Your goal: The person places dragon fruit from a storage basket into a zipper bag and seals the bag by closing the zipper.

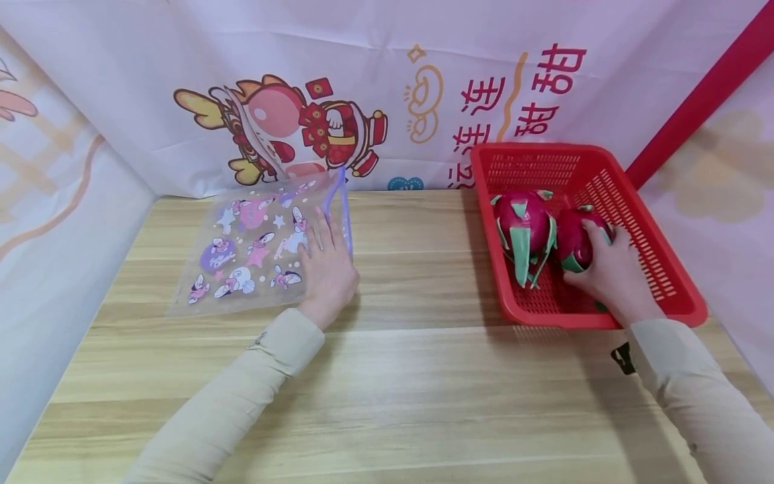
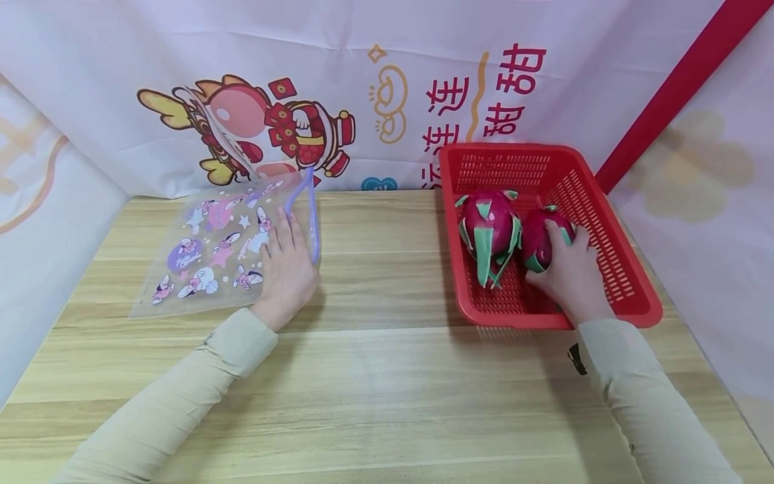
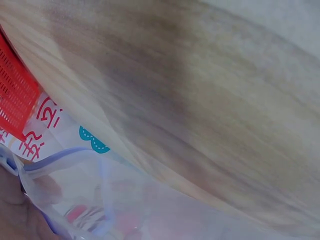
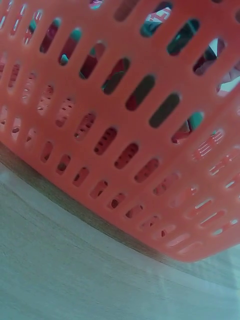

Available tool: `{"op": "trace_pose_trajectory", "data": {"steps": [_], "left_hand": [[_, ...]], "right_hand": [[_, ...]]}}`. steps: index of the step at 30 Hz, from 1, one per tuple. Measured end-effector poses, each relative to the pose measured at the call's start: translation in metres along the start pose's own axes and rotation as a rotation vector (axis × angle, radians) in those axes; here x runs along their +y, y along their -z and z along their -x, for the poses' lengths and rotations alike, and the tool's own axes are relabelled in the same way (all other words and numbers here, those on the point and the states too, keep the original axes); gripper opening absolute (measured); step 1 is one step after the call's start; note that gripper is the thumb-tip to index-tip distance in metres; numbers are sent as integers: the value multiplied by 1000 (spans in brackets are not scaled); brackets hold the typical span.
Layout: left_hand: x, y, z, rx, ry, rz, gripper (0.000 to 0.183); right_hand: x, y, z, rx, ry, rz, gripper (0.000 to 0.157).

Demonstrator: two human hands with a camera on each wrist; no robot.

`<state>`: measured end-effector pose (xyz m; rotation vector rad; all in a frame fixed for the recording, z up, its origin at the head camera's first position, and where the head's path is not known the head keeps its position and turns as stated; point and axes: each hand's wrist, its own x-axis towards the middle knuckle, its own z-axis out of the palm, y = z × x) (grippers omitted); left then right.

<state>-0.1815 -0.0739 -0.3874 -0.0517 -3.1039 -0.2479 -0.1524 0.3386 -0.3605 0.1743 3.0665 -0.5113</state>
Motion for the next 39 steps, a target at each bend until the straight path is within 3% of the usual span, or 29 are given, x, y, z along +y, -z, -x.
{"op": "trace_pose_trajectory", "data": {"steps": [7,14,23,32,39], "left_hand": [[-1,-2,0,5,-6,-2,81],[-1,-3,0,-13,-9,8,80],[-1,-5,-1,-29,-5,5,80],[-2,-1,1,14,-11,-24,91],[-1,4,2,11,-8,-16,98]], "right_hand": [[-1,-2,0,49,24,4,97],[-1,0,0,35,16,73,103],[-3,0,0,-28,-29,-9,105],[-4,1,1,-2,-40,-64,105],[-2,3,2,0,-80,-117,104]]}}
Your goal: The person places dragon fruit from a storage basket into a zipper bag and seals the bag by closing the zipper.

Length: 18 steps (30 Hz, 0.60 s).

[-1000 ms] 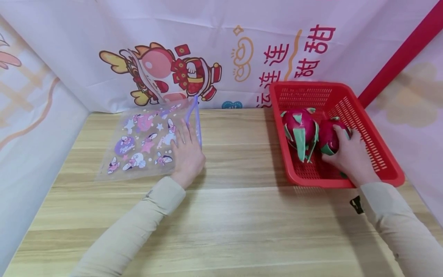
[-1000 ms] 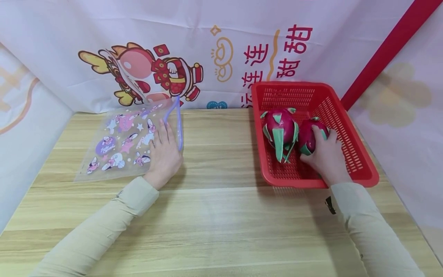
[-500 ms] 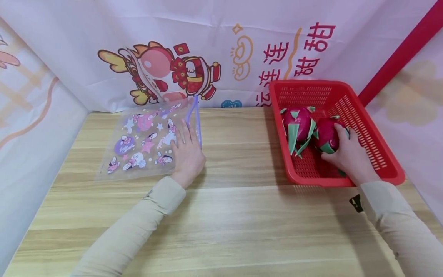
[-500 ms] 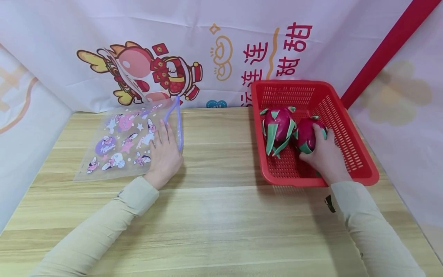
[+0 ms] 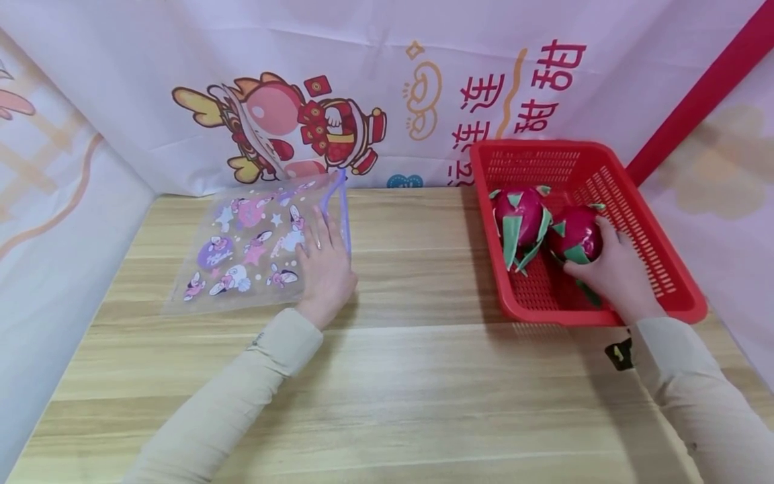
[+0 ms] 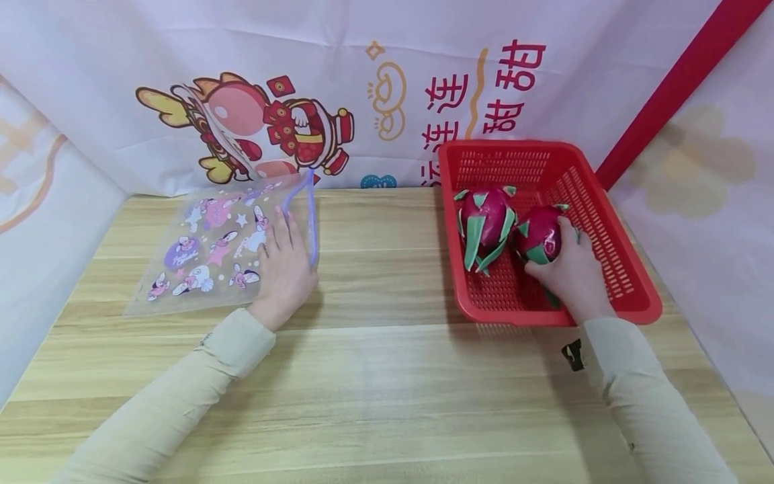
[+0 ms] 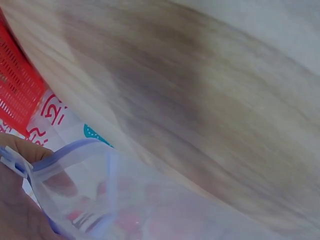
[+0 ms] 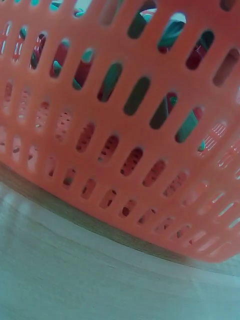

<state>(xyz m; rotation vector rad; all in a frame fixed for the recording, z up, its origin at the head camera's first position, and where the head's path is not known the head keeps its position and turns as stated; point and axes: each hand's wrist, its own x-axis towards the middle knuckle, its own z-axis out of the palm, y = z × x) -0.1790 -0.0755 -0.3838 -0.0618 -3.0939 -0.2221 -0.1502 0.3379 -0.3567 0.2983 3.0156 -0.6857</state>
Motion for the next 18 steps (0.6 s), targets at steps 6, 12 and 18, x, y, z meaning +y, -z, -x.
{"op": "trace_pose_trajectory", "data": {"steps": [6,12,18], "left_hand": [[0,2,1,29,-1,23,98],[0,2,2,33,0,47,99],[0,2,3,34,-2,58,99]], "right_hand": [[1,0,-1,16,-8,-8,99],[0,1,-1,37,-3,-14,96],[-1,3,0,94,-24,-68,97]]}}
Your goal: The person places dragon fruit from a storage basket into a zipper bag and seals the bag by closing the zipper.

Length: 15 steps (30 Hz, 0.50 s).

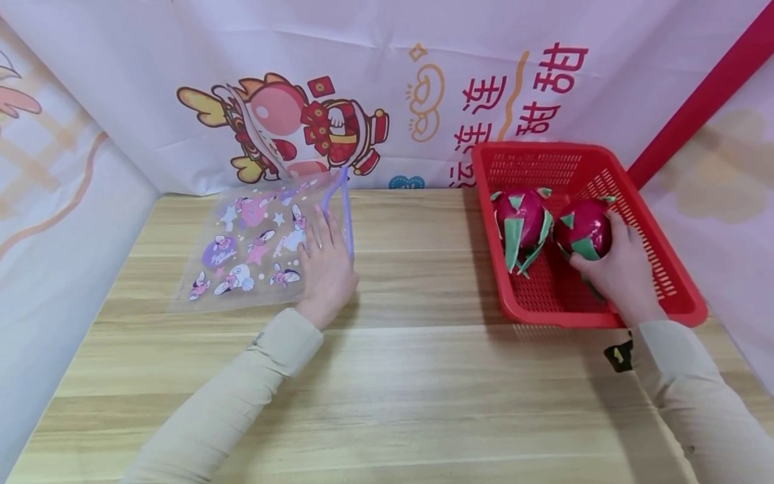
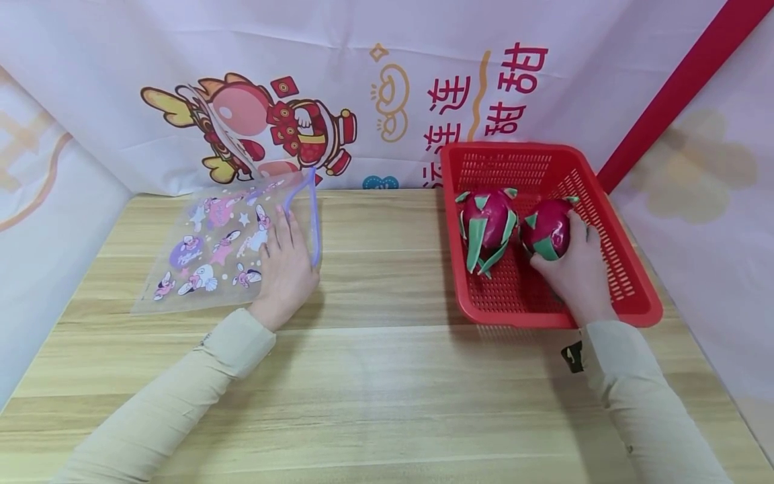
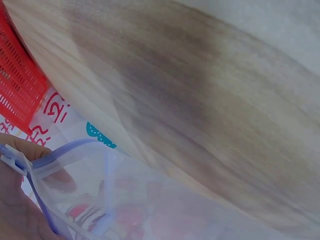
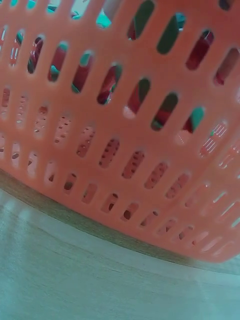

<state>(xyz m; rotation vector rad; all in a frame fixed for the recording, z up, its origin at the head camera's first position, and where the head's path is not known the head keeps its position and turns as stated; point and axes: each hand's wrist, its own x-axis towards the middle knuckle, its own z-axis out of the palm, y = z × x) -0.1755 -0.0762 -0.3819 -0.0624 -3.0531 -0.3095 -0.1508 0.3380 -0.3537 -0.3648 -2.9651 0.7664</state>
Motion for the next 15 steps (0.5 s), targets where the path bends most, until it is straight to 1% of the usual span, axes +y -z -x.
{"op": "trace_pose_trajectory", "data": {"steps": [4,7,11,15], "left_hand": [[0,0,0,6,0,9,96],[0,0,0,9,0,19,90],[2,2,0,3,-9,69,79],[4,3,0,-10,-27,114,77]], "right_hand": [[-2,2,2,48,4,-38,96],[-4,3,4,81,1,-60,96],[-6,4,6,116,-14,-85,98],[-9,5,8,144,-27,-102,97]]}}
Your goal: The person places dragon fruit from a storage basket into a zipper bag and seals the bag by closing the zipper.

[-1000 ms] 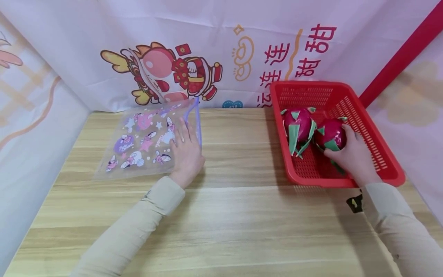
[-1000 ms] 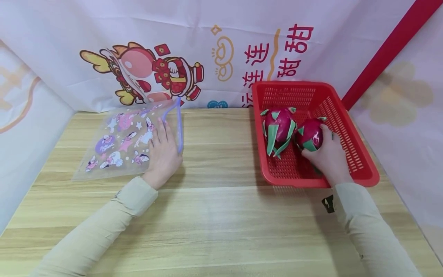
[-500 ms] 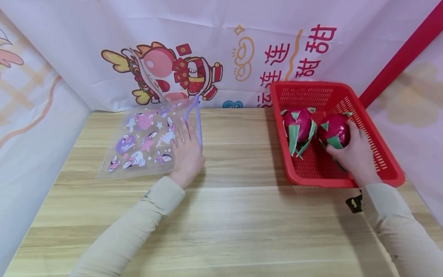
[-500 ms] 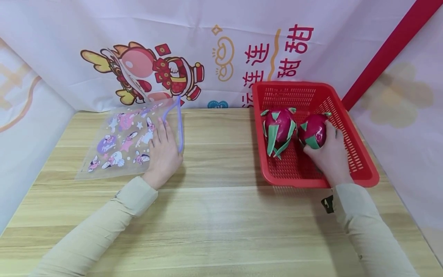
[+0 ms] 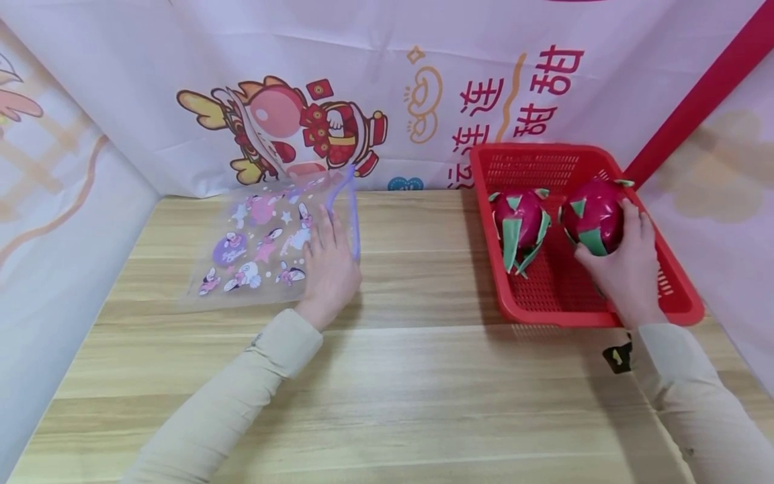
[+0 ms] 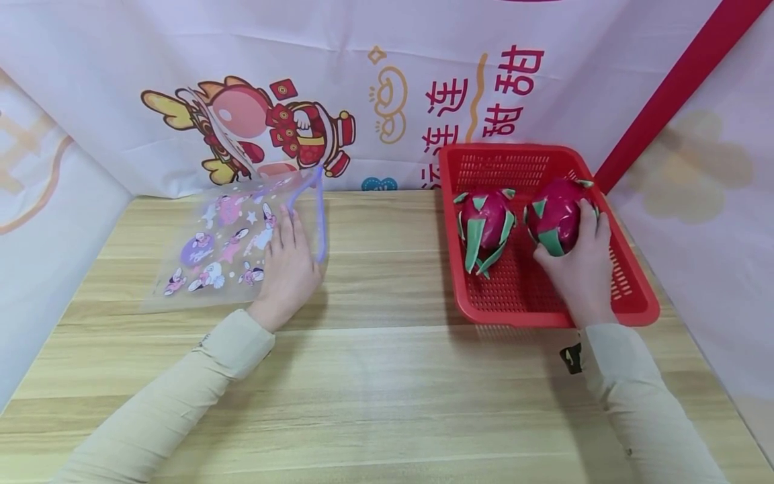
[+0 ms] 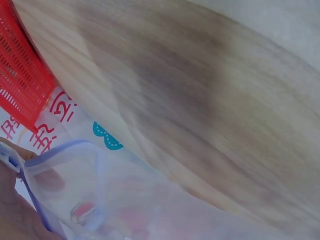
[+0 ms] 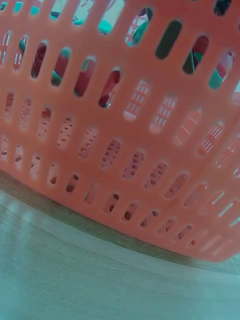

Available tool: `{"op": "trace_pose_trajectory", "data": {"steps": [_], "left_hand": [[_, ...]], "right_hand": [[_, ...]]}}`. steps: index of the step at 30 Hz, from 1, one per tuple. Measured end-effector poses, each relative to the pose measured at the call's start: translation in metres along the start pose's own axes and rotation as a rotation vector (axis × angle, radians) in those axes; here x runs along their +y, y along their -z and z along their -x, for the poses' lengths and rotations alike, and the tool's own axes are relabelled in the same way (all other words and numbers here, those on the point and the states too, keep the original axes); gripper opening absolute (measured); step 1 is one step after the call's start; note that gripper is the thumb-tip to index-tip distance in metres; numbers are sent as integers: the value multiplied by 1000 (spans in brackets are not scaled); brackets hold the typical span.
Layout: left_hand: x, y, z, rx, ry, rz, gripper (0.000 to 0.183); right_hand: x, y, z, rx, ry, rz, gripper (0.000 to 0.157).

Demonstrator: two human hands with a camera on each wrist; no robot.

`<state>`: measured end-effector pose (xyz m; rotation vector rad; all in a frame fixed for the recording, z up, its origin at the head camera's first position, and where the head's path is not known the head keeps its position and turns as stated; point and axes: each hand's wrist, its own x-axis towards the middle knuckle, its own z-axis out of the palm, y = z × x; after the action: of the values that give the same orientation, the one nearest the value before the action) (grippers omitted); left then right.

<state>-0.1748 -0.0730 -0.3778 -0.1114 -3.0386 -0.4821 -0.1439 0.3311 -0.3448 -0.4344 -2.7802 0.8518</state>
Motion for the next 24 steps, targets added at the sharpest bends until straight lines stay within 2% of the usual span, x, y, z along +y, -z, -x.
{"op": "trace_pose_trajectory", "data": {"steps": [5,14,19,24], "left_hand": [[2,1,1,-1,-18,-12,84],[4,2,2,10,-18,-42,95],[4,1,1,18,-15,-37,89],[3,0,1,19,-13,-35,83]], "right_hand": [[-2,1,4,26,4,-21,97],[-8,2,6,76,65,-33,95],[-16,1,10,141,116,-63,94],[-28,-1,15,160,146,-98,93]]}}
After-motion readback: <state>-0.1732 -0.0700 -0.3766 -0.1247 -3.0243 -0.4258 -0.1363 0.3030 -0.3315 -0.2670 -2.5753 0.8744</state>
